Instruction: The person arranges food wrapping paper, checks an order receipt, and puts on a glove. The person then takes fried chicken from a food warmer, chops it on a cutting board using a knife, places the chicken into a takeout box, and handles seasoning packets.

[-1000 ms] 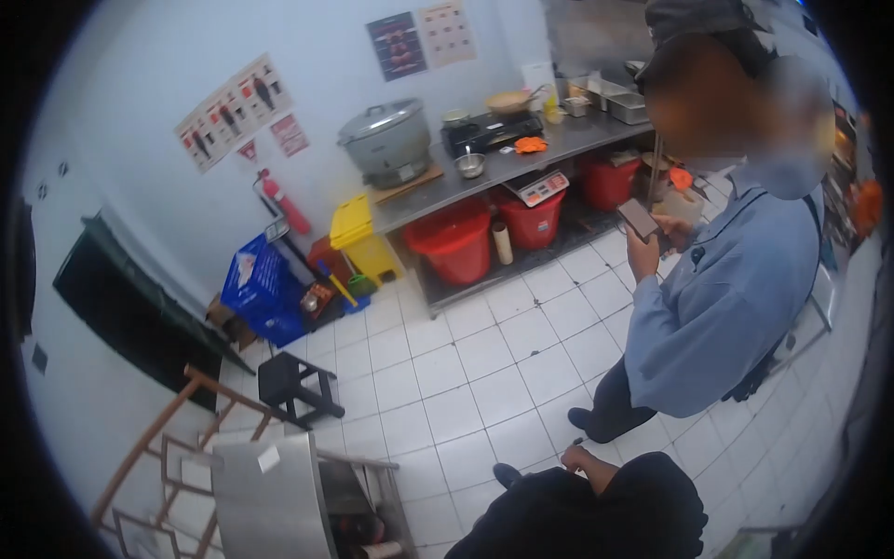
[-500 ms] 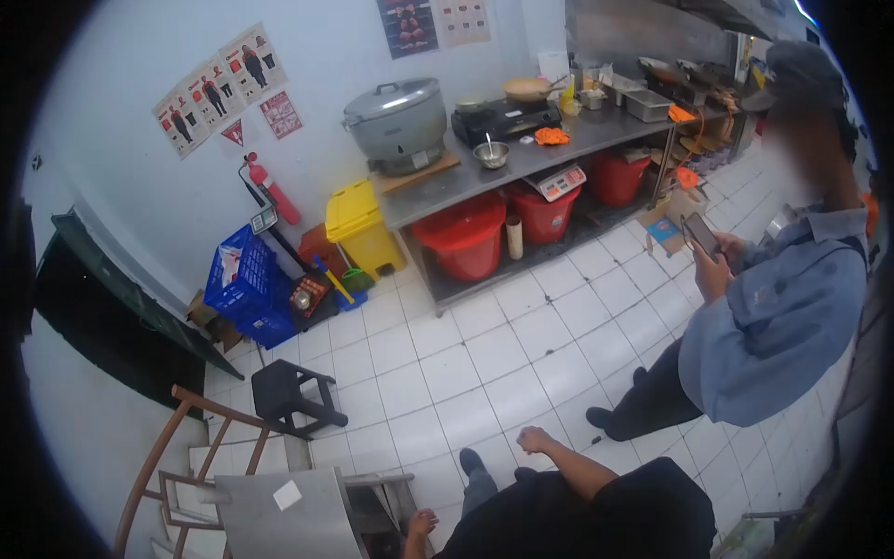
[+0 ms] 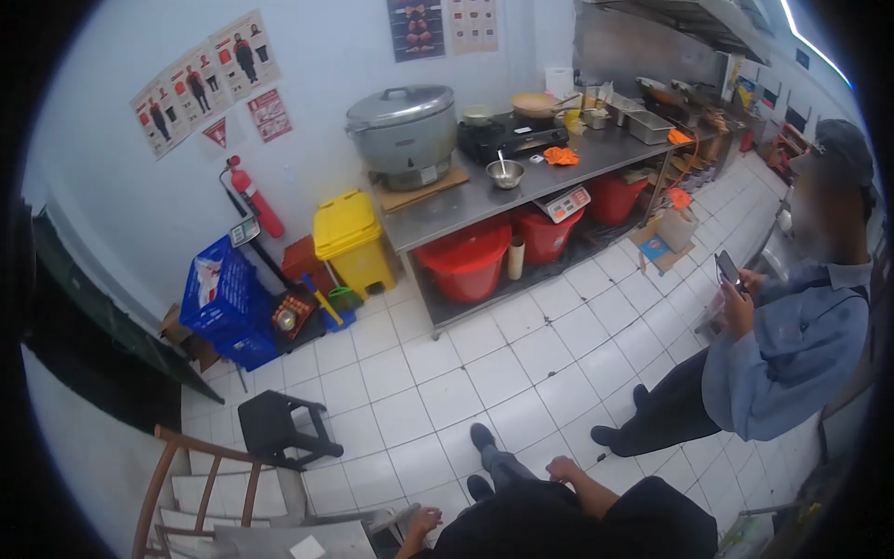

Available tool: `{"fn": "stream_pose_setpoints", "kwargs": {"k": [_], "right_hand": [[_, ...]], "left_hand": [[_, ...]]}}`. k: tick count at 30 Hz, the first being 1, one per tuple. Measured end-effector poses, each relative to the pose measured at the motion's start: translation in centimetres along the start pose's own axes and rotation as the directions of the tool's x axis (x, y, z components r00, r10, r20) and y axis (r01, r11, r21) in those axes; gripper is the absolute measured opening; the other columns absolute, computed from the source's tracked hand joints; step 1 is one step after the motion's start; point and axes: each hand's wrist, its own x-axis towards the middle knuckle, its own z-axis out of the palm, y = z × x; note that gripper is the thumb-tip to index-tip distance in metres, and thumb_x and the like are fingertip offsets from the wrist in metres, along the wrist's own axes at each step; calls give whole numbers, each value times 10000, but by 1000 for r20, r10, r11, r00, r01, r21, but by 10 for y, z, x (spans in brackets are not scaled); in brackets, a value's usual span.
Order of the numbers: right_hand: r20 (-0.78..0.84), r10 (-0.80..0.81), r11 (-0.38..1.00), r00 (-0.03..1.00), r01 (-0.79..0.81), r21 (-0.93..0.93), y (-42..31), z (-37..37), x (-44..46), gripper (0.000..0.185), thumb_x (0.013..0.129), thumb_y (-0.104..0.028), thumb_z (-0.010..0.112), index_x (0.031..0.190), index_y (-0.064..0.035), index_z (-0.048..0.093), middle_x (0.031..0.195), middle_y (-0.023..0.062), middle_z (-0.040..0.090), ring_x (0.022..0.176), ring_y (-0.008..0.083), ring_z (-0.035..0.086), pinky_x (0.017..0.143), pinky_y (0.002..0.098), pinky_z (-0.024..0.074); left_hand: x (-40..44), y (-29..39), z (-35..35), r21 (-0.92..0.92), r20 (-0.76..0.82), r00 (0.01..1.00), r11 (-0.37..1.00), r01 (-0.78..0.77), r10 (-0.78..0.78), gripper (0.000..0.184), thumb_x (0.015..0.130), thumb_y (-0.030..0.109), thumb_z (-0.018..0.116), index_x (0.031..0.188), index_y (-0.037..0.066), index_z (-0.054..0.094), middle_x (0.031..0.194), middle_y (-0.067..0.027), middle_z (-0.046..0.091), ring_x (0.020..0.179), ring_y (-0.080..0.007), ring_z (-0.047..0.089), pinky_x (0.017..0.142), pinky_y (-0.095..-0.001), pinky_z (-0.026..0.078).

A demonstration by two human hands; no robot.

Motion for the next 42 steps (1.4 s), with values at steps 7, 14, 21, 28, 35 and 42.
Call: {"fn": "stream_pose_setpoints", "kwargs": {"k": [7,14,21,28,35,42], "right_hand": [[-147,48,998,988,-55,-41,-69,-5,31,452,812,-421,561,956,-23,717,1023,223,680,984,353,655,869,434,505],[-39,-390,711,920,274,-648,-173,-88,142,287,797,-239,560,899,-11,701,858,187,697,725,303,694,670,394,568],[-400,-211,926,892,313,211,-302,-179,144,287,839,-240,506,795,-4,664,631,92,672,568,209,682,610,358,565],[-391,-256,964,884,203,-170,-271,-165,176,172,755,-166,571,670,-70,686,689,104,683,717,273,685,665,396,552],[48,448,814,893,-430,390,-203,-116,204,293,727,-287,681,967,-120,689,879,124,708,857,313,682,705,466,546],[-409,311,739,858,53,672,-329,-210,206,282,852,-234,566,923,23,656,683,129,686,522,197,664,518,311,552]], "left_hand": [[52,78,-61,140,67,998,990,-8,-1,222,869,192,586,980,10,649,870,-138,684,800,-268,671,669,-342,512],[166,184,-202,681,-229,847,701,-212,479,245,848,224,576,948,19,668,890,-180,682,814,-320,657,738,-373,506],[245,334,-206,430,-445,781,870,-242,437,254,771,236,670,903,20,694,871,-174,696,818,-296,673,761,-378,528],[291,436,-125,227,-239,938,954,-197,251,234,805,230,651,1000,102,674,928,-96,669,900,-256,620,774,-381,515],[396,586,-198,-770,-192,981,616,-166,23,344,899,297,549,1165,87,490,1039,-80,557,874,-180,563,676,-263,491],[509,820,-287,-723,-144,928,603,-336,345,493,929,379,533,1295,56,462,1269,-76,524,1080,-174,535,840,-271,460]]}}
